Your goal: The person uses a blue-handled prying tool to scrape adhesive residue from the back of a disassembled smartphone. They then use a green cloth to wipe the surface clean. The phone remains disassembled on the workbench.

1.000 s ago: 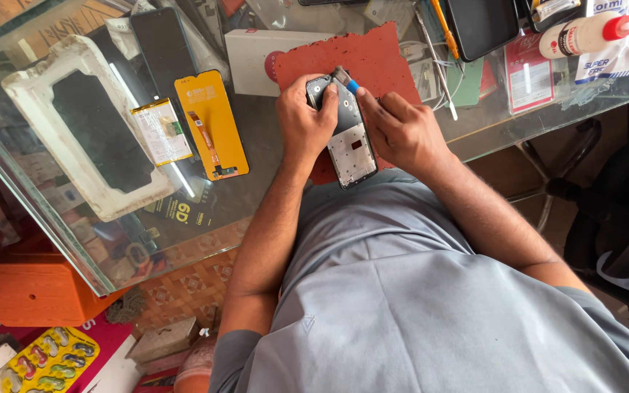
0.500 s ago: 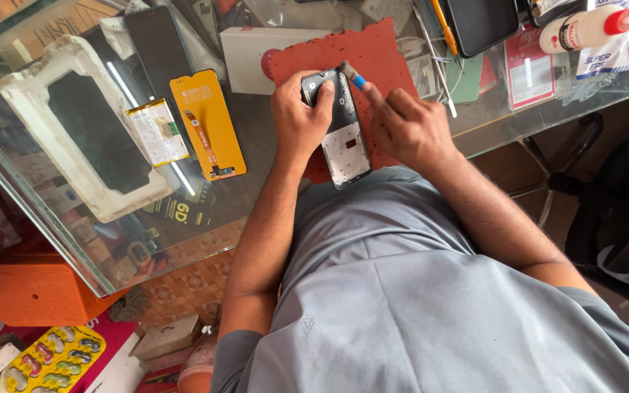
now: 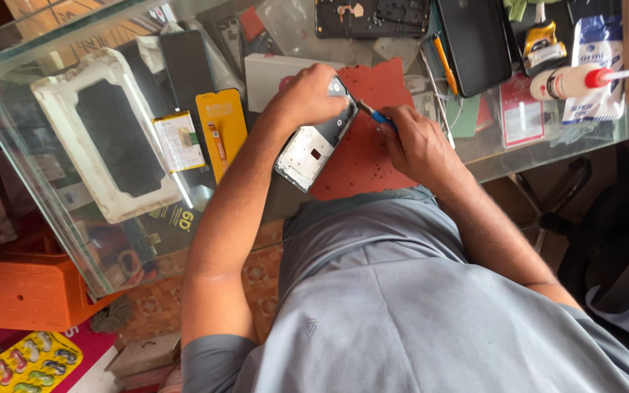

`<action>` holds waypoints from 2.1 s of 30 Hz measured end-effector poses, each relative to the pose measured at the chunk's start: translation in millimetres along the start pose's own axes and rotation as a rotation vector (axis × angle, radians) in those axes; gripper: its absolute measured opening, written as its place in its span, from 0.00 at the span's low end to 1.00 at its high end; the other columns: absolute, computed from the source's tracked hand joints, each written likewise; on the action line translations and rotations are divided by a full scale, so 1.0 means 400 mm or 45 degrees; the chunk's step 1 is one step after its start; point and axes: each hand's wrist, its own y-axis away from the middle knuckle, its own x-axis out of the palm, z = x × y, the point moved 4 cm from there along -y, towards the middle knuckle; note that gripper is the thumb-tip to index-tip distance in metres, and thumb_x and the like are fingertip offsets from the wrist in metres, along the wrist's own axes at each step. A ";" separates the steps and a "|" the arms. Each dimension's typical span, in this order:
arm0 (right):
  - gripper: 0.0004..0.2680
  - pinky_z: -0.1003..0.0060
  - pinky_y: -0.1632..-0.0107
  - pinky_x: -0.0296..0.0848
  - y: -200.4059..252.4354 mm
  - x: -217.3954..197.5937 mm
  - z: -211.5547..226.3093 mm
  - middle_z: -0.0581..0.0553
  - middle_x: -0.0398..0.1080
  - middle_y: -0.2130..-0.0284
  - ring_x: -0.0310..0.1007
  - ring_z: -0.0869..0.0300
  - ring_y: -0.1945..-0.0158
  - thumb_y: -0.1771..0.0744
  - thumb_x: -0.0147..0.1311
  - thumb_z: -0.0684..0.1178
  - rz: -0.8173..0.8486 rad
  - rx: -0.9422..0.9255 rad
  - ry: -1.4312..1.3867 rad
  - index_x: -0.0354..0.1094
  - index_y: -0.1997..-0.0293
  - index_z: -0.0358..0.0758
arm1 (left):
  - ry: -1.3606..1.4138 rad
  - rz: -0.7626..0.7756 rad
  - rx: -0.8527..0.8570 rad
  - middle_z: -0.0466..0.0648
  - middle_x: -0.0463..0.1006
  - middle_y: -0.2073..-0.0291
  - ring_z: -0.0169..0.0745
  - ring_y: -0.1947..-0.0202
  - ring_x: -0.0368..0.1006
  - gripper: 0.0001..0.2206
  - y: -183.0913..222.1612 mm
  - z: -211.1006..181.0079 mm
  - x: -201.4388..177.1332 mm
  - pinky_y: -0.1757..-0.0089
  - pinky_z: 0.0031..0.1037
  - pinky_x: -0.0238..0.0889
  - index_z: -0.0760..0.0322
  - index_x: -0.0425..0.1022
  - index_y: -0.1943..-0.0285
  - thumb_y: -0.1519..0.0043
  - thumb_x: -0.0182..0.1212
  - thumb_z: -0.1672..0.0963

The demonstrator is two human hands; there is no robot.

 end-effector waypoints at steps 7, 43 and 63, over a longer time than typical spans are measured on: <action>0.21 0.47 0.66 0.71 0.006 -0.014 0.021 0.32 0.74 0.58 0.74 0.38 0.65 0.32 0.51 0.37 0.069 -0.004 -0.126 0.58 0.29 0.39 | -0.008 0.444 -0.300 0.60 0.83 0.65 0.54 0.62 0.80 0.19 -0.031 -0.021 -0.011 0.57 0.39 0.69 0.71 0.81 0.57 0.52 0.69 0.53; 0.25 0.55 0.73 0.70 0.000 0.045 0.003 0.42 0.67 0.70 0.68 0.49 0.76 0.37 0.53 0.36 0.049 -0.057 0.311 0.66 0.29 0.45 | 0.059 0.300 -0.461 0.50 0.82 0.58 0.47 0.55 0.78 0.19 -0.020 -0.014 -0.014 0.55 0.36 0.70 0.61 0.83 0.58 0.58 0.74 0.53; 0.20 0.53 0.70 0.72 0.012 0.008 0.010 0.41 0.70 0.71 0.72 0.47 0.74 0.34 0.54 0.38 0.048 0.016 0.175 0.68 0.32 0.46 | 0.234 0.264 -0.341 0.50 0.82 0.73 0.44 0.67 0.80 0.14 -0.004 0.021 0.011 0.61 0.33 0.71 0.64 0.83 0.63 0.55 0.72 0.53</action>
